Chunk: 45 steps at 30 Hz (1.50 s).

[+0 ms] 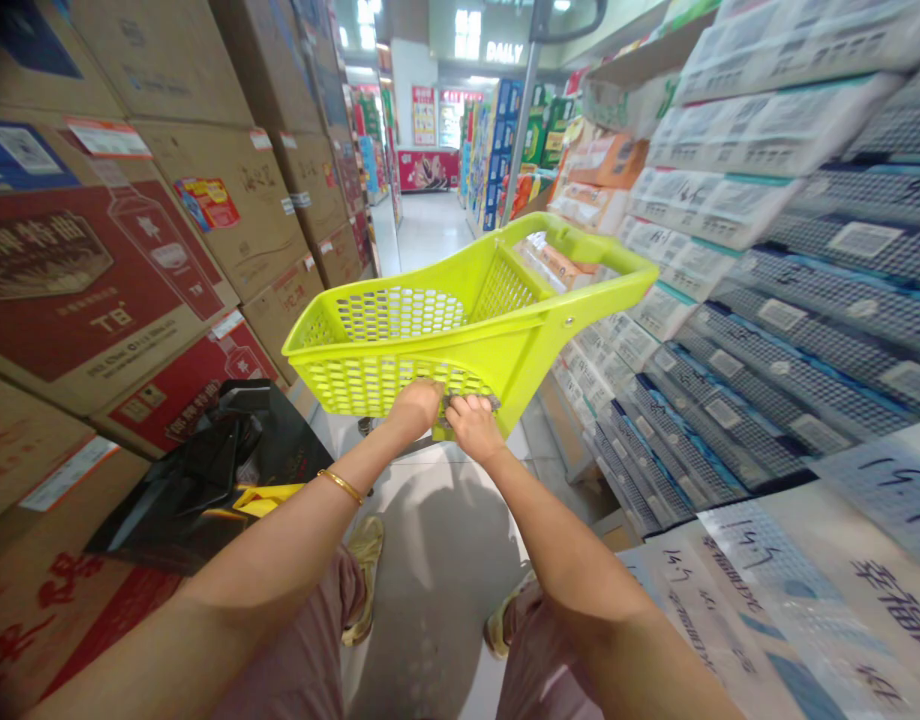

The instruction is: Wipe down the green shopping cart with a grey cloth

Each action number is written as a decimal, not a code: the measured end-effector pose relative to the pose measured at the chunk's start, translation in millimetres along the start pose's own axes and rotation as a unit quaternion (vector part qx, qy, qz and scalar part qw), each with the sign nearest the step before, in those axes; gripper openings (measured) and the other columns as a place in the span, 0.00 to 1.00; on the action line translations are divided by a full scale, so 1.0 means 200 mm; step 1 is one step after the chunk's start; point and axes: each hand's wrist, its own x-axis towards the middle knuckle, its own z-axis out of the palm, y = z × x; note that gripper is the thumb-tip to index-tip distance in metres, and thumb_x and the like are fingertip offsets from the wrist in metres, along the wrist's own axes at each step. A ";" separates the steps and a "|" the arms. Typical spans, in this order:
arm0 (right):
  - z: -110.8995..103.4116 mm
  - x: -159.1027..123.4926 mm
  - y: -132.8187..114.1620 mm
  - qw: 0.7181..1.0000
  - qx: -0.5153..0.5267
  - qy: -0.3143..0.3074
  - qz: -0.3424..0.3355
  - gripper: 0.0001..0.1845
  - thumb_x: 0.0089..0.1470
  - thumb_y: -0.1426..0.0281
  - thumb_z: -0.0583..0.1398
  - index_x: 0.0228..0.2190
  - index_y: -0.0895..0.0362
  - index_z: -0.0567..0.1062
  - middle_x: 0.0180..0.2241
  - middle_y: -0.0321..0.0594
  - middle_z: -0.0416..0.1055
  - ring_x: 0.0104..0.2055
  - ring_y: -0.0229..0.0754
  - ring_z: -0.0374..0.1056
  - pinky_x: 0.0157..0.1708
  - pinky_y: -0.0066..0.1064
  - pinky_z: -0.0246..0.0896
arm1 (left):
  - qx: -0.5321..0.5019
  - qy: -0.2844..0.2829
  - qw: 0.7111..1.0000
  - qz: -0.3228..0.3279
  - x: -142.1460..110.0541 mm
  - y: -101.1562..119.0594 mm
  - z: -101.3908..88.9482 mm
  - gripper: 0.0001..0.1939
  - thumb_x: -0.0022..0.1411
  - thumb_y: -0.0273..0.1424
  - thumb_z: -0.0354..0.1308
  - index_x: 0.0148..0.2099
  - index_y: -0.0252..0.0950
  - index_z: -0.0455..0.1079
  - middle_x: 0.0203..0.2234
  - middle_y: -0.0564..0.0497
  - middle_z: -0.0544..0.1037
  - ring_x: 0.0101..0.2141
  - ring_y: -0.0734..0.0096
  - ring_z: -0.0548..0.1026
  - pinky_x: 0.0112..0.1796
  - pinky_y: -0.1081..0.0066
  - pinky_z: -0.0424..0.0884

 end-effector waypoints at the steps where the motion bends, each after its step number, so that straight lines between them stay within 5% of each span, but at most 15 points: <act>1: 0.00 0.00 0.00 1.000 0.002 0.007 0.008 0.10 0.56 0.73 0.52 0.34 0.56 0.74 0.40 0.44 0.68 0.40 0.45 0.54 0.38 0.35 0.44 | -0.001 0.005 1.000 0.002 0.00 0.00 0.00 0.14 0.62 0.21 0.44 0.43 0.27 0.70 0.39 0.40 0.76 0.41 0.65 0.74 0.44 0.69 0.69; 13: -0.19 0.15 0.03 0.973 0.028 0.195 0.118 0.12 0.53 0.71 0.54 0.38 0.53 0.74 0.42 0.43 0.67 0.44 0.47 0.53 0.41 0.37 0.45 | 0.001 0.010 1.000 0.012 0.01 -0.02 0.03 0.16 0.61 0.19 0.43 0.44 0.28 0.71 0.39 0.40 0.76 0.42 0.64 0.74 0.44 0.70 0.67; 28: 0.07 -0.04 -0.01 1.000 -0.013 -0.027 -0.005 0.13 0.59 0.71 0.49 0.37 0.56 0.74 0.43 0.44 0.68 0.42 0.45 0.53 0.40 0.36 0.45 | 0.007 -0.010 1.000 -0.012 0.01 -0.01 0.01 0.13 0.62 0.22 0.45 0.45 0.29 0.69 0.40 0.42 0.76 0.43 0.66 0.73 0.45 0.70 0.68; 32: 0.04 -0.02 0.01 0.999 0.001 0.017 0.035 0.12 0.58 0.72 0.51 0.36 0.56 0.74 0.42 0.44 0.69 0.41 0.45 0.53 0.39 0.36 0.44 | 0.002 0.008 1.000 0.003 0.01 -0.01 0.03 0.13 0.62 0.22 0.45 0.44 0.29 0.69 0.40 0.42 0.76 0.42 0.66 0.74 0.45 0.70 0.68; 40: -0.17 0.13 0.03 0.977 0.015 0.176 0.118 0.11 0.54 0.73 0.54 0.38 0.54 0.74 0.42 0.43 0.68 0.42 0.46 0.53 0.39 0.35 0.43 | 0.006 0.009 1.000 0.020 0.02 -0.01 0.04 0.16 0.61 0.19 0.43 0.44 0.27 0.71 0.39 0.38 0.76 0.41 0.62 0.74 0.44 0.67 0.68; 45: -0.15 0.12 0.02 0.988 -0.007 0.131 0.079 0.11 0.57 0.71 0.52 0.38 0.54 0.74 0.43 0.44 0.68 0.41 0.46 0.53 0.38 0.36 0.43 | 0.011 0.003 1.000 0.017 0.01 -0.02 0.04 0.15 0.61 0.19 0.43 0.43 0.27 0.71 0.39 0.39 0.76 0.40 0.64 0.74 0.44 0.68 0.68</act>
